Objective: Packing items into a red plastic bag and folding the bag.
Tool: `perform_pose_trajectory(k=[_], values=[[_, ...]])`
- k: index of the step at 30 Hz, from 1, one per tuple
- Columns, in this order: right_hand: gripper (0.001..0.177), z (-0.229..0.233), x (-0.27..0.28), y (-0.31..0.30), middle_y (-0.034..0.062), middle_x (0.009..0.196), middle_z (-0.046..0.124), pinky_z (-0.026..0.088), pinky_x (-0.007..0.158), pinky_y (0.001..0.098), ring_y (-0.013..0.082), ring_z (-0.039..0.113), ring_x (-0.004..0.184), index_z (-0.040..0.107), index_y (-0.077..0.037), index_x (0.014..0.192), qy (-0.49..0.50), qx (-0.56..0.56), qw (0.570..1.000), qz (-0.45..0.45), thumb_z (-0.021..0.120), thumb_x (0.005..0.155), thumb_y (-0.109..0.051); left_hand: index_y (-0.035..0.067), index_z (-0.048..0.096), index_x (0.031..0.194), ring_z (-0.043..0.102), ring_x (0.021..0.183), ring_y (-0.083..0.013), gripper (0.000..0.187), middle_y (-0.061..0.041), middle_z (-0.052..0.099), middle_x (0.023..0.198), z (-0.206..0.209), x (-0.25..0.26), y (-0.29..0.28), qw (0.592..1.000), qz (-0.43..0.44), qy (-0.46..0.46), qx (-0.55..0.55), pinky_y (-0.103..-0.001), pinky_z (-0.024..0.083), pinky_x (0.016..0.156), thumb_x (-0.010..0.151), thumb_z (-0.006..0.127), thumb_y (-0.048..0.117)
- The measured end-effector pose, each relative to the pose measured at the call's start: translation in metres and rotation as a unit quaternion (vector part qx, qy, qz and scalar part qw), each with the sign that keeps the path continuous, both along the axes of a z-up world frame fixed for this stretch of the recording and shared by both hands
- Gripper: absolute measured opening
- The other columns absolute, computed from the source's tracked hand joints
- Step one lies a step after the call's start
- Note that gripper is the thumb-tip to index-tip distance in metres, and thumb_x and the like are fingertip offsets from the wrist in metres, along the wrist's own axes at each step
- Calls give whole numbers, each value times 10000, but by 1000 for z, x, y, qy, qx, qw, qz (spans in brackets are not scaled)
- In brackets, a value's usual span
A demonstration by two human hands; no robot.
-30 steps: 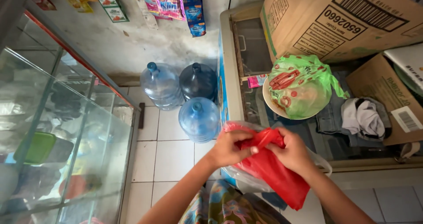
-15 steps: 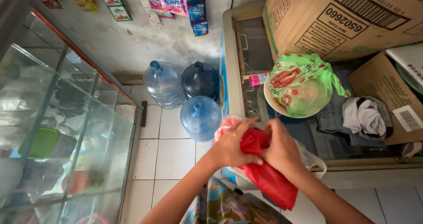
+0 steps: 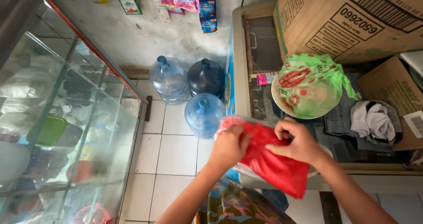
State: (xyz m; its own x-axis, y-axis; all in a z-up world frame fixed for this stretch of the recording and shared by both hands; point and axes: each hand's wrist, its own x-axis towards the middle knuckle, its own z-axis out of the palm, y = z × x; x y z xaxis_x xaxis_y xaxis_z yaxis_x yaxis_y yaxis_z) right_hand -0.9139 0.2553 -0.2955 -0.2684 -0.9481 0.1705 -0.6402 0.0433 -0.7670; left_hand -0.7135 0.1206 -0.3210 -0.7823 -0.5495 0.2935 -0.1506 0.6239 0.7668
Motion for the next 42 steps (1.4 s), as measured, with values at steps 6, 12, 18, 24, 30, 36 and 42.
perform_pose_trajectory(k=[6,12,18,24,30,36,42], values=[[284,18,-10,-1,-32,738,570,420,707,286,130,496,755,588,-94,724,-35,22,987,155,868,740,-140,-7,616,906,649,831,-464,188,-254,695,892,-20,2,0,990,135,-1,31,-547,499,739,953,653,171],[381,32,-30,-4,2,867,626,475,812,300,150,563,873,625,-112,856,20,200,966,164,930,674,-250,-13,608,1029,671,864,-451,361,-251,700,902,18,12,5,986,124,23,109,-520,518,773,905,711,310],[827,87,8,-14,-16,1075,598,504,902,343,185,597,1047,540,-174,1104,110,384,911,104,1040,500,-436,-36,630,1069,615,1016,-473,716,-280,674,1069,13,20,0,991,68,-113,-22,-518,486,885,657,894,486],[799,109,35,-18,31,1222,539,453,1041,373,232,534,1219,513,-209,1152,223,443,860,120,990,545,-412,-37,569,1169,628,976,-503,512,-320,675,983,2,9,-3,998,37,-44,9,-524,509,846,883,776,333],[518,102,45,-20,135,1514,339,283,1127,498,359,260,1451,615,-193,1010,266,352,880,177,922,601,-276,-9,548,1059,673,808,-459,405,-263,689,794,3,-4,1,996,42,-73,6,-519,521,760,895,753,299],[315,91,59,-20,209,1625,188,119,1177,615,420,62,1502,703,-197,883,279,334,871,227,910,664,-289,-25,554,1066,673,826,-460,338,-266,693,826,-14,2,8,996,75,-51,19,-527,519,775,884,731,197],[437,81,31,-9,120,1671,125,139,1232,569,380,84,1564,656,-249,1028,352,392,816,239,902,667,-241,-65,614,976,649,963,-480,372,-310,683,979,-22,21,8,996,60,62,15,-491,525,853,753,780,183]])
